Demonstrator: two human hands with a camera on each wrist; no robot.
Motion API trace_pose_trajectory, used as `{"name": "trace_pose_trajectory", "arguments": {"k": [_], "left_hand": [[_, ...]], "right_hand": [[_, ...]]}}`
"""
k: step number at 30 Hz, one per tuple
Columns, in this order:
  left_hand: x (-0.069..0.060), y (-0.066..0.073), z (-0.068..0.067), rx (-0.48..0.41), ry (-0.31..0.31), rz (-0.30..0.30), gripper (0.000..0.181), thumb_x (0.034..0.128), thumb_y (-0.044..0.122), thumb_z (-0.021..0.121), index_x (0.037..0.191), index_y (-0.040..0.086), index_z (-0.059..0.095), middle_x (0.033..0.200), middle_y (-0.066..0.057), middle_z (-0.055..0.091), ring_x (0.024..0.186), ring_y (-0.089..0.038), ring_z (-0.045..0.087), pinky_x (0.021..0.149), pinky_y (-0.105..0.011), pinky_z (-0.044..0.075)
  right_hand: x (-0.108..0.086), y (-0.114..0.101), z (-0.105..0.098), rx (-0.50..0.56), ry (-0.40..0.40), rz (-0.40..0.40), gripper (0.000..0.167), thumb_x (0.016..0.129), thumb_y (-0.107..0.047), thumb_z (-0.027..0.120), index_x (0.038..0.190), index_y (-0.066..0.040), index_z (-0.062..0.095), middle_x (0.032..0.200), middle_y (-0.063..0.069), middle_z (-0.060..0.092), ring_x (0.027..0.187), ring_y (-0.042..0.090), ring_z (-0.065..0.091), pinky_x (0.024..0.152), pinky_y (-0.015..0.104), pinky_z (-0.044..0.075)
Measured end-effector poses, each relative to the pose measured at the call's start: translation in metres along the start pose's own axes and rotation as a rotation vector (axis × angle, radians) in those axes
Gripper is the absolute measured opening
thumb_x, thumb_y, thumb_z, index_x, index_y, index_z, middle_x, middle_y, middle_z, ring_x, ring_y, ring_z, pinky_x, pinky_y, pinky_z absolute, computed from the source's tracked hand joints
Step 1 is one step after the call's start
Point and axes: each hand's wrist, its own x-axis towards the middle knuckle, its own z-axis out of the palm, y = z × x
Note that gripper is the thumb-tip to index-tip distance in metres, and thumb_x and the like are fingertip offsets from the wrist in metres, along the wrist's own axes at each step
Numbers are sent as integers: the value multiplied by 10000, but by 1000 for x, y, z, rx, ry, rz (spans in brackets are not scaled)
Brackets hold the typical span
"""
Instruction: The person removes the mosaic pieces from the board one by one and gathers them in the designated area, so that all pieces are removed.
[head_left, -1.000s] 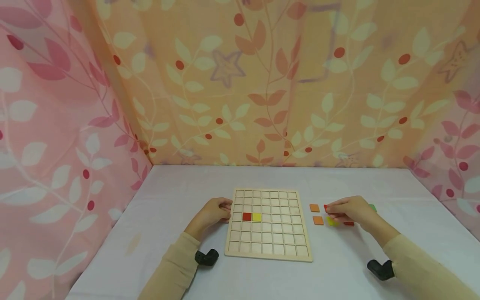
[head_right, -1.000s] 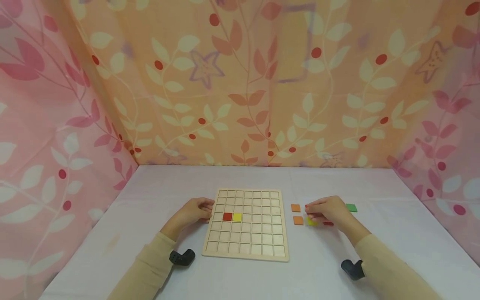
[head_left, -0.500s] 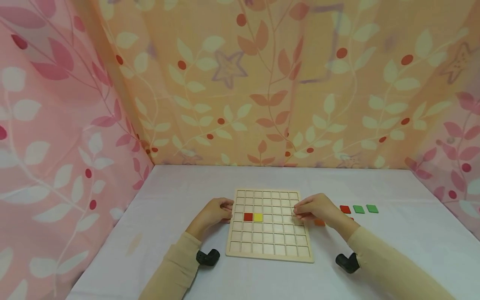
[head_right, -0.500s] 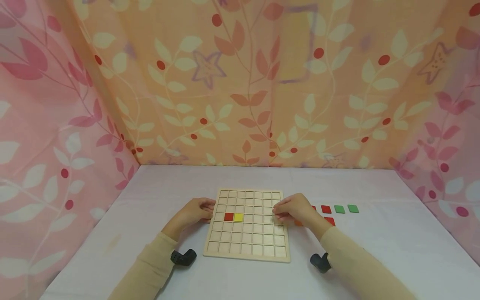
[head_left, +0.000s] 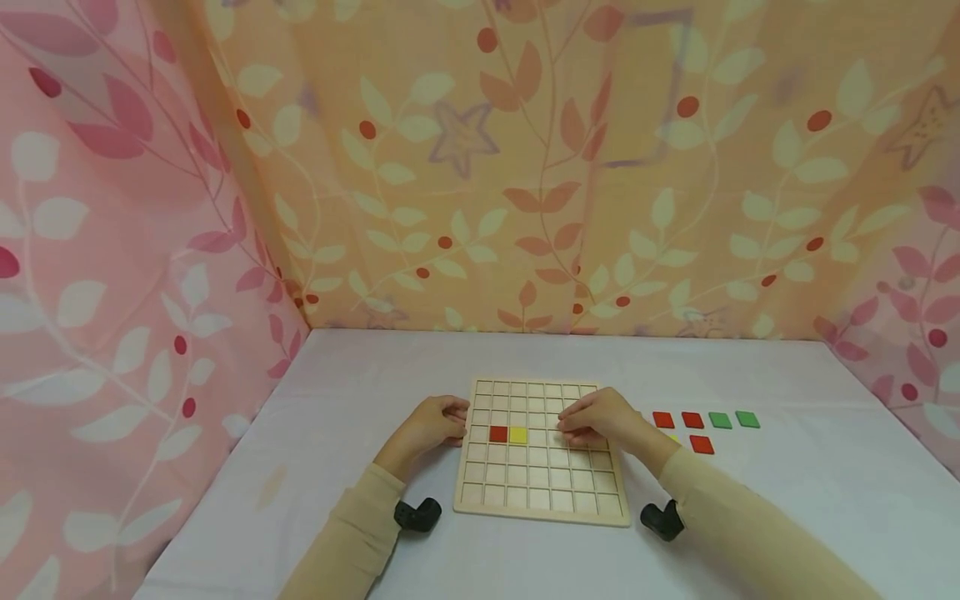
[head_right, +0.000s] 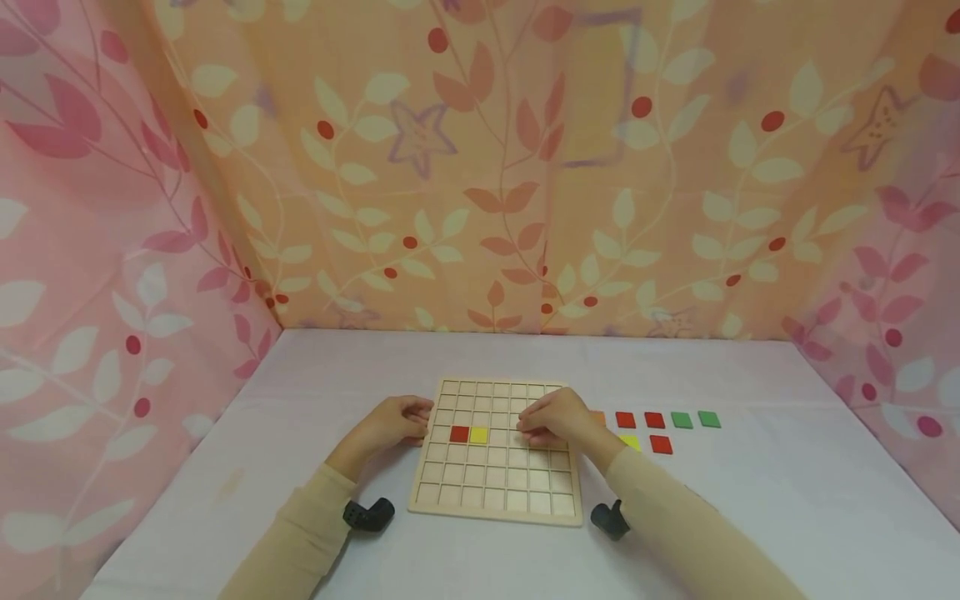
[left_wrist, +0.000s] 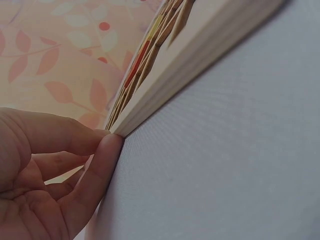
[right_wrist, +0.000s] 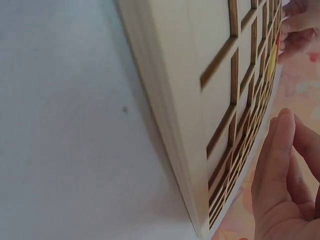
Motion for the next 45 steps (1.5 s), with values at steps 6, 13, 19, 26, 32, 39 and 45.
{"name": "trace_pose_trajectory", "arguments": {"k": [6, 13, 19, 26, 32, 39, 45], "left_hand": [[2, 0, -1, 1, 2, -3, 477, 830, -124, 645, 1299, -61, 584, 999, -150, 620, 813, -175, 604, 666, -277, 608], [1, 3, 0, -3, -2, -8, 479, 836, -120, 644, 1307, -62, 578, 1013, -155, 623, 817, -174, 604, 668, -278, 608], [1, 5, -1, 5, -8, 0, 479, 839, -111, 645, 1310, -59, 576, 1022, -158, 626, 824, -177, 605, 672, -279, 608], [2, 4, -2, 3, -8, 4, 483, 829, -116, 646, 1304, -62, 581, 1011, -155, 627, 819, -175, 604, 670, -277, 609], [1, 2, -1, 17, -3, 3, 482, 832, -112, 651, 1305, -64, 579, 1006, -151, 623, 814, -175, 608, 667, -278, 609], [1, 1, 0, 11, 1, -8, 481, 837, -112, 648, 1311, -61, 576, 1015, -156, 621, 815, -176, 608, 673, -282, 609], [2, 0, 0, -1, -5, -11, 480, 839, -115, 645, 1311, -64, 575, 1012, -152, 618, 808, -174, 606, 670, -284, 609]], "right_hand": [[4, -2, 8, 59, -41, -16, 242, 842, -21, 740, 1044, 111, 714, 726, 44, 738, 590, 86, 677, 601, 226, 612], [7, -6, 22, 86, -62, -17, 248, 832, 5, 740, 1049, 121, 703, 749, 90, 745, 575, 97, 669, 565, 234, 606], [7, -10, 27, 59, -69, -8, 226, 818, -7, 760, 1021, 86, 729, 781, 128, 754, 595, 123, 687, 568, 250, 611], [9, -11, 34, 68, -83, -6, 199, 812, 10, 758, 988, 98, 726, 749, 124, 745, 585, 122, 676, 554, 237, 604], [9, -12, 39, 72, -74, 12, 192, 810, 24, 759, 983, 98, 720, 743, 133, 744, 566, 122, 670, 562, 247, 610], [10, -15, 43, 52, -67, 18, 199, 810, 21, 759, 993, 89, 724, 747, 110, 743, 575, 120, 667, 556, 234, 603], [10, -16, 46, 36, -66, 12, 217, 799, 22, 771, 999, 92, 724, 766, 121, 748, 567, 107, 665, 549, 223, 598]]}}
